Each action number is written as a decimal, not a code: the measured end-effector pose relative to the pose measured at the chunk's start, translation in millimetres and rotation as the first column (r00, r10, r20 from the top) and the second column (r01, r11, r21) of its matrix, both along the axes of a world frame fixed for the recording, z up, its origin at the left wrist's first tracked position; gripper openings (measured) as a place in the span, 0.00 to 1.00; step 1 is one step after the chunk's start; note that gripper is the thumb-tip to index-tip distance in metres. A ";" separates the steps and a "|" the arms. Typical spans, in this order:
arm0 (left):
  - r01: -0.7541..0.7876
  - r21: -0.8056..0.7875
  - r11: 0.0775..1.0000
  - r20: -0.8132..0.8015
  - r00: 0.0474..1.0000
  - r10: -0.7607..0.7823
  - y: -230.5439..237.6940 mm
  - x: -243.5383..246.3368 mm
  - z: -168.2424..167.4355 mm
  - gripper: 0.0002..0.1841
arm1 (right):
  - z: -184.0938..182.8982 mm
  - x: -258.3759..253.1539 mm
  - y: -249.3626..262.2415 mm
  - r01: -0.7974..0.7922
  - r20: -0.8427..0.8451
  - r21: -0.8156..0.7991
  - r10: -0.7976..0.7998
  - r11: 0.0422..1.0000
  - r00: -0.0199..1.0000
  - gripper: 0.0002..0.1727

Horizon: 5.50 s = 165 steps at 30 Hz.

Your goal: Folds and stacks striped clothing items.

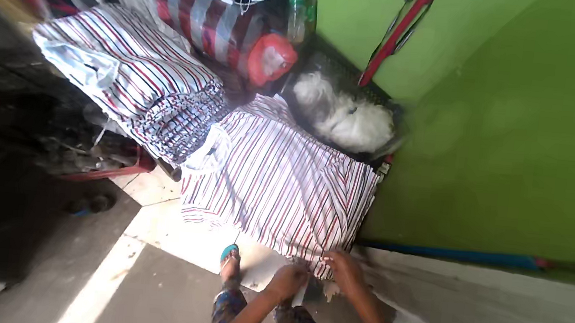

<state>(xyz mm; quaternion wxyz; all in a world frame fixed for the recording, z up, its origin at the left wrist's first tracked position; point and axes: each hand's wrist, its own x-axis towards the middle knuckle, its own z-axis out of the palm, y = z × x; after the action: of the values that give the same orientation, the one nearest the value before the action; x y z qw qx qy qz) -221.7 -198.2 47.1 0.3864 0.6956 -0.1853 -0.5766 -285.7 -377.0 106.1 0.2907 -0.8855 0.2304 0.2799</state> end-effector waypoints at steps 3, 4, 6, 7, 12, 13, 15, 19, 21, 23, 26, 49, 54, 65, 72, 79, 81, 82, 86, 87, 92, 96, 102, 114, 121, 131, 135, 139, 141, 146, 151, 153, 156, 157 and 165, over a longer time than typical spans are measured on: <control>-0.170 -0.039 0.985 -0.007 0.985 0.170 -1.4 -21.2 -21.4 0.18 | 43.7 14.8 -11.3 0.019 0.339 -0.038 -0.005 0.999 0.941 0.14; -0.238 -0.040 0.970 -0.005 0.971 0.238 -2.1 -26.1 -24.5 0.18 | 49.6 15.9 -11.4 0.027 0.505 -0.028 -0.010 0.999 0.863 0.12; -0.387 -0.007 0.922 -0.041 0.921 0.386 -5.8 -32.5 -26.3 0.19 | 39.5 14.0 -7.4 -0.013 0.617 0.069 -0.032 0.998 0.786 0.12; -0.471 0.019 0.882 -0.080 0.878 0.471 -9.3 -35.1 -25.7 0.19 | 25.4 9.6 -4.5 -0.066 0.535 0.102 0.002 0.993 0.845 0.14; -0.783 0.155 0.603 -0.211 0.570 0.794 -31.0 -41.1 -21.1 0.25 | -27.0 -1.9 -4.8 -0.201 0.079 0.192 0.189 0.961 0.979 0.19; -0.805 0.152 0.573 -0.230 0.535 0.813 -32.5 -44.5 -21.7 0.25 | -11.2 3.3 -9.8 -0.145 0.134 0.203 0.120 0.968 0.984 0.19; -0.827 0.123 0.549 -0.271 0.504 0.820 -34.3 -49.5 -23.1 0.22 | 28.5 19.6 -21.4 -0.018 0.346 0.199 -0.054 0.980 0.937 0.17; -0.817 0.064 0.574 -0.305 0.531 0.790 -36.3 -57.7 -27.9 0.16 | 59.9 33.8 -28.9 0.084 0.744 0.121 -0.147 0.989 0.651 0.13; -0.816 0.052 0.576 -0.285 0.540 0.792 -36.3 -59.4 -31.5 0.16 | 21.0 25.5 -21.7 -0.025 0.753 0.036 -0.010 0.999 0.658 0.14; -0.835 0.071 0.546 -0.257 0.514 0.819 -38.1 -59.9 -33.0 0.16 | -16.8 11.9 -10.1 -0.110 0.485 0.083 0.056 0.991 0.873 0.17; -0.866 0.159 0.475 -0.292 0.418 0.860 -36.2 -60.6 -33.9 0.24 | -41.9 0.4 2.0 0.031 0.257 0.211 -0.086 0.977 0.962 0.20; -0.914 0.095 0.395 -0.538 0.286 0.793 -36.5 -70.0 -25.9 0.03 | -37.7 21.3 -10.9 -0.197 0.343 0.138 0.140 0.971 0.929 0.18; -0.940 0.085 0.331 -0.594 0.219 0.775 -34.6 -73.6 -19.6 0.03 | -27.5 -2.8 -17.8 -0.311 0.364 0.120 0.250 0.943 0.897 0.18; -0.931 0.075 0.357 -0.518 0.269 0.812 -38.4 -80.4 -31.0 0.04 | -1.2 10.3 -11.4 -0.324 0.207 -0.025 0.322 0.946 0.924 0.20; -0.929 0.095 0.357 -0.508 0.264 0.820 -39.2 -78.6 -25.6 0.07 | 31.9 33.1 -30.8 -0.085 0.736 -0.350 0.331 0.933 0.591 0.16; -0.930 0.111 0.350 -0.550 0.236 0.801 -37.6 -71.8 -16.2 0.06 | -29.0 -20.3 -12.3 -0.398 0.293 -0.003 0.381 0.917 0.877 0.20; -0.930 0.106 0.351 -0.551 0.239 0.799 -37.1 -72.7 -19.6 0.06 | -23.0 -20.1 -11.4 -0.387 0.211 0.052 0.369 0.921 0.905 0.21; -0.931 0.099 0.350 -0.557 0.240 0.795 -37.7 -72.8 -20.8 0.06 | -20.5 -17.4 -12.1 -0.384 0.164 0.068 0.369 0.921 0.915 0.25; -0.921 0.068 0.383 -0.559 0.283 0.779 -38.8 -74.2 -22.9 0.06 | -20.5 -11.8 -13.6 -0.422 0.069 0.080 0.417 0.903 0.906 0.28; -0.919 0.065 0.388 -0.555 0.290 0.780 -38.3 -74.2 -23.6 0.05 | -20.8 -11.6 -13.1 -0.437 0.073 0.074 0.432 0.896 0.899 0.27; -0.911 0.033 0.412 -0.519 0.337 0.786 -37.4 -72.9 -21.9 0.07 | -7.9 -3.5 -12.3 -0.462 0.049 0.018 0.461 0.887 0.886 0.24; -0.900 -0.010 0.436 -0.473 0.388 0.791 -37.5 -75.4 -21.5 0.06 | 5.4 -1.8 -13.3 -0.272 0.514 -0.087 0.277 0.958 0.812 0.17; -0.910 -0.014 0.414 -0.475 0.370 0.798 -39.5 -73.9 -14.9 0.02 | -30.3 -21.4 3.0 -0.373 0.506 -0.109 0.375 0.921 0.777 0.16; -0.929 0.136 0.345 -0.500 0.236 0.833 -44.2 -63.6 -10.0 0.11 | -19.6 -31.7 -11.0 -0.217 0.312 0.274 0.127 0.937 0.942 0.29; -0.926 0.081 0.370 -0.518 0.278 0.809 -42.6 -64.9 -13.4 0.10 | -27.8 -27.7 -23.8 -0.172 0.336 0.344 0.051 0.923 0.941 0.22; -0.915 0.108 0.389 -0.452 0.303 0.839 -41.2 -61.8 -11.1 0.11 | -27.9 -28.2 -14.5 -0.322 0.325 0.228 0.240 0.919 0.915 0.26; -0.919 0.081 0.386 -0.446 0.313 0.839 -41.7 -60.4 -7.5 0.07 | -29.4 -27.6 -4.4 -0.330 0.391 0.068 0.279 0.942 0.877 0.20; -0.924 0.077 0.376 -0.386 0.320 0.865 -24.9 -49.0 -8.8 0.17 | -5.7 7.7 -12.9 -0.279 0.317 -0.007 0.266 0.960 0.910 0.19; -0.939 0.153 0.307 -0.355 0.238 0.904 -17.0 -51.2 -20.4 0.16 | 6.9 22.3 -22.2 -0.175 0.447 -0.020 0.165 0.984 0.879 0.18; -0.890 0.153 0.430 -0.429 0.332 0.840 -24.6 -73.9 -43.0 0.14 | 10.3 34.2 -19.9 -0.099 0.308 0.156 0.047 0.983 0.950 0.18; -0.771 0.091 0.631 -0.384 0.557 0.736 -47.8 -77.1 -46.8 0.14 | 32.1 44.7 -48.8 -0.125 0.528 0.085 0.062 0.988 0.847 0.19; -0.760 0.117 0.639 -0.344 0.573 0.744 -53.9 -76.2 -54.3 0.14 | 56.3 47.5 -46.6 -0.137 0.679 -0.057 0.140 0.989 0.721 0.16; -0.786 0.158 0.597 -0.350 0.521 0.778 -62.6 -77.5 -56.3 0.15 | 43.5 23.4 -23.6 -0.132 0.701 -0.234 0.262 0.963 0.663 0.17; -0.800 0.171 0.575 -0.354 0.494 0.794 -65.7 -78.4 -56.1 0.14 | 20.1 10.5 -18.4 -0.161 0.636 -0.249 0.286 0.955 0.717 0.18; -0.884 0.259 0.389 -0.401 0.268 0.876 -71.7 -91.1 -55.3 0.10 | -65.0 -42.0 -10.4 -0.170 0.384 -0.025 0.166 0.985 0.908 0.18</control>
<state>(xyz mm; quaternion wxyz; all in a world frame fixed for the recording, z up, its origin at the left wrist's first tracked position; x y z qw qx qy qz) -312.8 -269.9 -8.2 0.6777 0.5112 0.3275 -0.4150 -327.7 -387.3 41.1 0.3093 -0.9383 0.0906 0.1256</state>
